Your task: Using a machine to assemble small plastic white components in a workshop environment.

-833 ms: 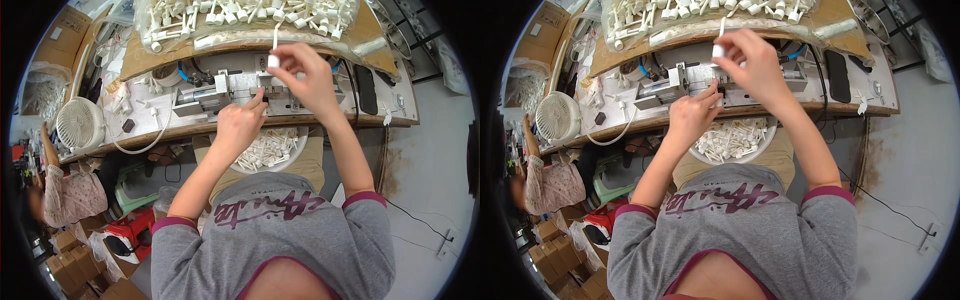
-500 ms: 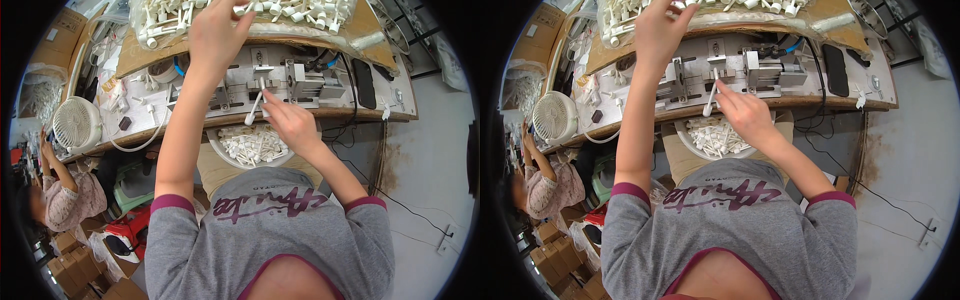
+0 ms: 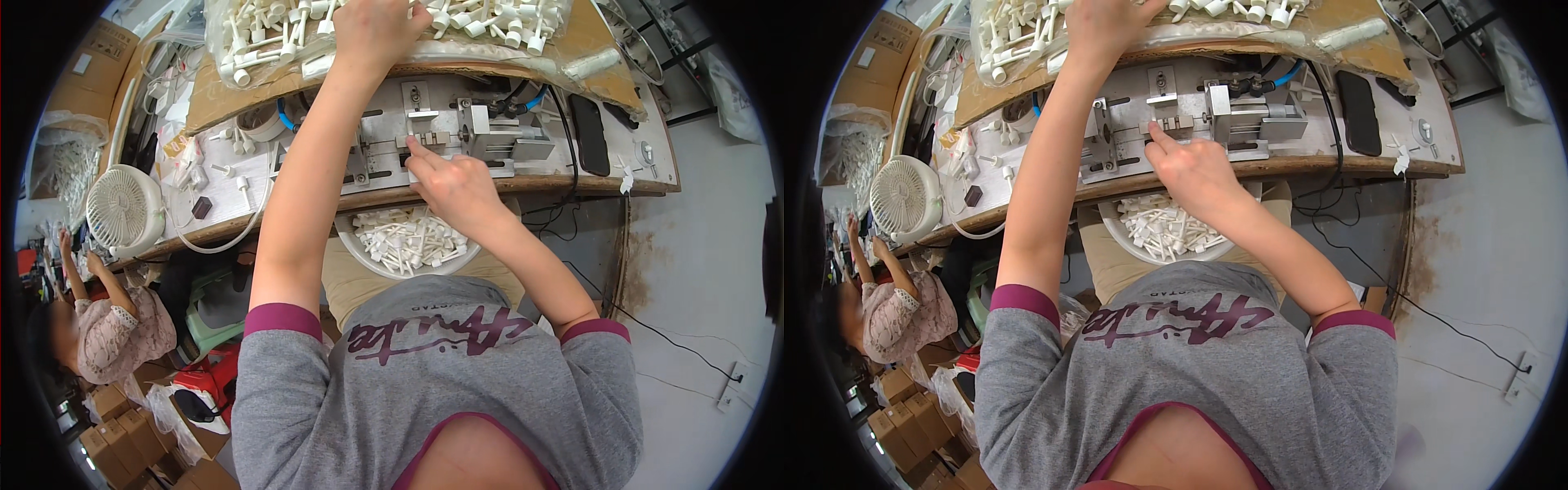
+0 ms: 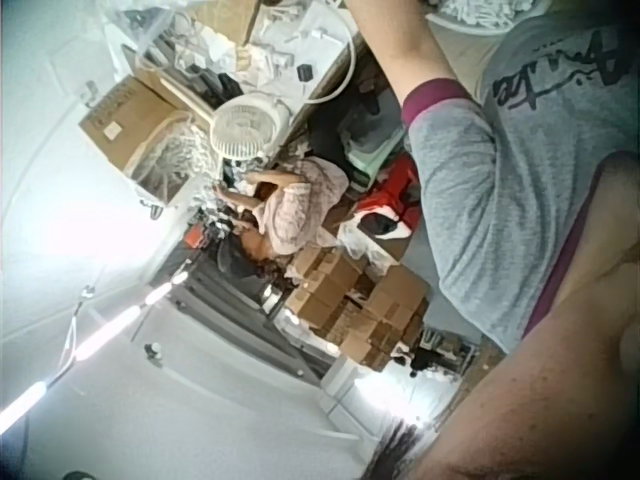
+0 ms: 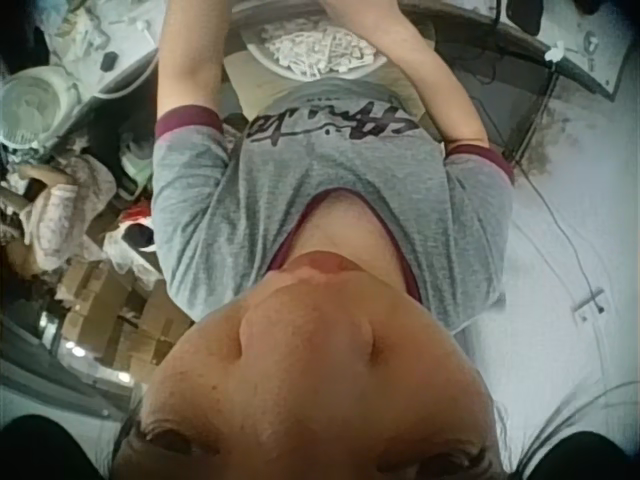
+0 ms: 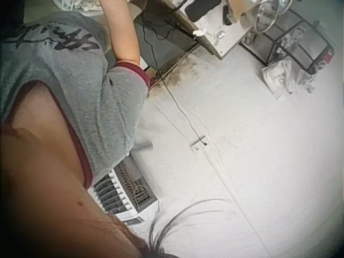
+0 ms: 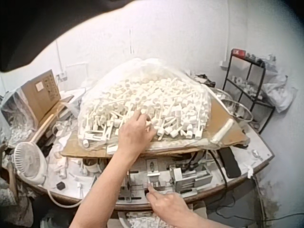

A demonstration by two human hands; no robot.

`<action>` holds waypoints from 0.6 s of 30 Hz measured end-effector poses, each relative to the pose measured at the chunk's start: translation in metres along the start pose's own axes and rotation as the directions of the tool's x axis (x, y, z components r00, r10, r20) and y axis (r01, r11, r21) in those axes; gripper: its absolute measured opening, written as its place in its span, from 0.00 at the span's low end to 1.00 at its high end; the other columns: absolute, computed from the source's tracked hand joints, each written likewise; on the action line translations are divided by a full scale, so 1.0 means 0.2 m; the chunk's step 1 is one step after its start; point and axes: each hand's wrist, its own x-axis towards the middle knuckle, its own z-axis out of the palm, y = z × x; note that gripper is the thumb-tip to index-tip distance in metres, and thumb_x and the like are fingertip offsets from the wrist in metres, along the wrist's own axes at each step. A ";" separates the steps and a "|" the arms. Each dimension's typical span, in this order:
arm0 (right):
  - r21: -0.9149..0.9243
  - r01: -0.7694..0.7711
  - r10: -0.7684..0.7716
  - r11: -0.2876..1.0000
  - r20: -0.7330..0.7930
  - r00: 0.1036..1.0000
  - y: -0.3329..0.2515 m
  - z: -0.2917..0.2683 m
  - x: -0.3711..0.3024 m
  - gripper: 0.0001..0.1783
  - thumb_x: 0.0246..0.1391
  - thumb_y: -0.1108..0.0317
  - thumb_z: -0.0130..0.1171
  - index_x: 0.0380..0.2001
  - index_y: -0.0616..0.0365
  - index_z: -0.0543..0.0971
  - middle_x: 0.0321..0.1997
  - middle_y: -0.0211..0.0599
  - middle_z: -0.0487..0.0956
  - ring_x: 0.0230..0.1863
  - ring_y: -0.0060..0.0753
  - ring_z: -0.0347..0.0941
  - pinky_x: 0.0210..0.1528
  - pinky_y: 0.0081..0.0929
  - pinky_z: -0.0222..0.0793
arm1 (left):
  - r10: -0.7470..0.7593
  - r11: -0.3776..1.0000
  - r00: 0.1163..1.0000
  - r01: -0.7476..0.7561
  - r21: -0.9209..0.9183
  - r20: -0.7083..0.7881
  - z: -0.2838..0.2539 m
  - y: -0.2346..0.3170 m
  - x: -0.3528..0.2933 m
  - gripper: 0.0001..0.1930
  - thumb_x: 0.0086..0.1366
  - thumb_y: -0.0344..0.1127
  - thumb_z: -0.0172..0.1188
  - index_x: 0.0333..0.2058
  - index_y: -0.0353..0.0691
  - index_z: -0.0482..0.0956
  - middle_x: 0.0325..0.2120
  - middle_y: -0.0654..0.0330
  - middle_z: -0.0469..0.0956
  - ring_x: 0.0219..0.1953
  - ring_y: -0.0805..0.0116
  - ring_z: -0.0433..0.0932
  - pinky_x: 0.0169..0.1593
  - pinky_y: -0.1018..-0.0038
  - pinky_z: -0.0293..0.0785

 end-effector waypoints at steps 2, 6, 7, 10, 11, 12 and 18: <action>0.155 0.027 -0.016 0.988 -0.075 0.997 0.04 -0.05 0.02 0.15 0.48 0.66 0.67 0.41 0.57 0.80 0.53 0.38 0.82 0.24 0.38 0.80 0.28 0.30 0.77 | -0.015 1.000 1.000 0.015 -0.022 0.014 -0.02 -0.02 -0.03 0.12 0.55 0.35 0.66 0.36 0.37 0.79 0.33 0.50 0.78 0.31 0.50 0.81 0.35 0.60 0.78; 0.362 -0.154 0.227 0.919 -0.167 0.960 0.13 -0.25 0.22 0.18 0.51 0.60 0.69 0.43 0.54 0.82 0.43 0.33 0.84 0.23 0.29 0.77 0.29 0.27 0.75 | 0.008 0.959 0.997 -0.031 -0.283 -0.081 -0.12 -0.09 -0.10 0.12 0.54 0.31 0.67 0.38 0.37 0.80 0.34 0.50 0.79 0.29 0.51 0.80 0.33 0.62 0.78; 0.313 -0.140 0.237 0.939 -0.298 0.925 0.19 -0.26 0.29 0.17 0.51 0.60 0.69 0.42 0.55 0.82 0.41 0.32 0.84 0.22 0.27 0.76 0.29 0.26 0.73 | 0.053 0.939 0.988 -0.100 -0.330 -0.147 -0.17 -0.07 -0.12 0.12 0.54 0.31 0.67 0.38 0.36 0.80 0.34 0.50 0.79 0.29 0.51 0.80 0.33 0.62 0.78; -0.045 -0.176 0.135 0.983 -0.471 0.872 0.45 -0.25 0.50 0.14 0.51 0.63 0.69 0.39 0.57 0.82 0.34 0.29 0.80 0.21 0.23 0.72 0.28 0.25 0.70 | 0.137 0.947 0.985 -0.160 -0.277 -0.102 -0.39 0.13 -0.21 0.17 0.55 0.36 0.72 0.43 0.40 0.81 0.46 0.56 0.83 0.40 0.63 0.85 0.41 0.71 0.81; -0.025 -0.244 0.213 0.969 -0.406 0.889 0.46 -0.26 0.56 0.15 0.50 0.63 0.68 0.39 0.58 0.81 0.36 0.35 0.80 0.29 0.33 0.74 0.34 0.31 0.71 | 0.098 0.927 0.995 -0.091 -0.364 0.000 -0.45 0.18 -0.29 0.18 0.53 0.35 0.74 0.43 0.40 0.82 0.47 0.55 0.83 0.44 0.62 0.84 0.46 0.70 0.80; -0.013 -0.314 0.292 0.949 -0.337 0.895 0.44 -0.27 0.63 0.16 0.49 0.63 0.67 0.39 0.59 0.81 0.38 0.40 0.79 0.36 0.42 0.75 0.40 0.38 0.73 | 0.067 0.897 0.992 -0.014 -0.443 0.105 -0.49 0.22 -0.39 0.19 0.51 0.33 0.75 0.43 0.40 0.84 0.48 0.54 0.83 0.49 0.61 0.83 0.51 0.69 0.80; 0.060 -0.239 0.246 0.969 -0.283 0.927 0.41 -0.24 0.66 0.14 0.49 0.65 0.65 0.36 0.60 0.78 0.38 0.45 0.76 0.42 0.51 0.76 0.44 0.42 0.74 | 0.034 0.970 0.964 0.032 -0.240 0.265 -0.47 0.32 -0.84 0.17 0.52 0.31 0.72 0.42 0.39 0.84 0.57 0.51 0.76 0.38 0.62 0.84 0.41 0.70 0.80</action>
